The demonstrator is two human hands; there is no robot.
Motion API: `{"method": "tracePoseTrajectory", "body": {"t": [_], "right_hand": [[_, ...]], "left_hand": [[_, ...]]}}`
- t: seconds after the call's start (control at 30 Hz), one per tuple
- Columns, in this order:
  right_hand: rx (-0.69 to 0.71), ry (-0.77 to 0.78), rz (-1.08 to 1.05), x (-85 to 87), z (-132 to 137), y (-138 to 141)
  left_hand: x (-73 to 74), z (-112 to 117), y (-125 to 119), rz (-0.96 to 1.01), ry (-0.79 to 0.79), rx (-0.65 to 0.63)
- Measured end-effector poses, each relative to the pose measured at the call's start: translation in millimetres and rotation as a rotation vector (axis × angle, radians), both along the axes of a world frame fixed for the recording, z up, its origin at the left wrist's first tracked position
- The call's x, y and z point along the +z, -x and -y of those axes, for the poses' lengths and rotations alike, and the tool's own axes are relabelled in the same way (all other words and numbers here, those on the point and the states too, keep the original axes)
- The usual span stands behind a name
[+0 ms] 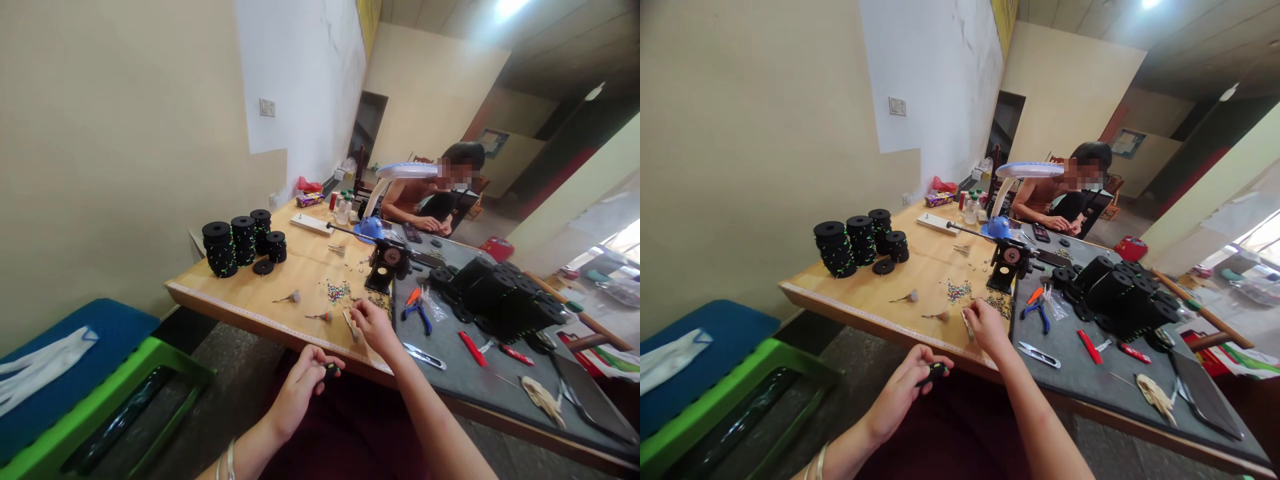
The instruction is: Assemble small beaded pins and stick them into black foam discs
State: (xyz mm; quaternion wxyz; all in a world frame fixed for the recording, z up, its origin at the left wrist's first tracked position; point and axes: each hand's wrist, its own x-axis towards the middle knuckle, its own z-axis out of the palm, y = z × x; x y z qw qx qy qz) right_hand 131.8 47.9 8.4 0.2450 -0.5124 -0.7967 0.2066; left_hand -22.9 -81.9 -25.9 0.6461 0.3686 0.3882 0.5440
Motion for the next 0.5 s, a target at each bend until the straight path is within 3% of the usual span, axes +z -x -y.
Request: {"method": "tracePoseTrajectory", "body": {"t": [0.07,0.23,0.5], "right_hand": [[0.064,0.082,-0.249,3.4,31,-10],[0.122,0.331,-0.57,2.0,96,-12],[0.067,0.314,-0.701,-14.4,110,-4]], "left_hand": [[-3.2,0,-3,-0.051,-0.038,0.017],[-8.1,1,-13,-0.188,-0.148,0.031],[0.9,4,-17,-0.371,-0.306,0.051]]}}
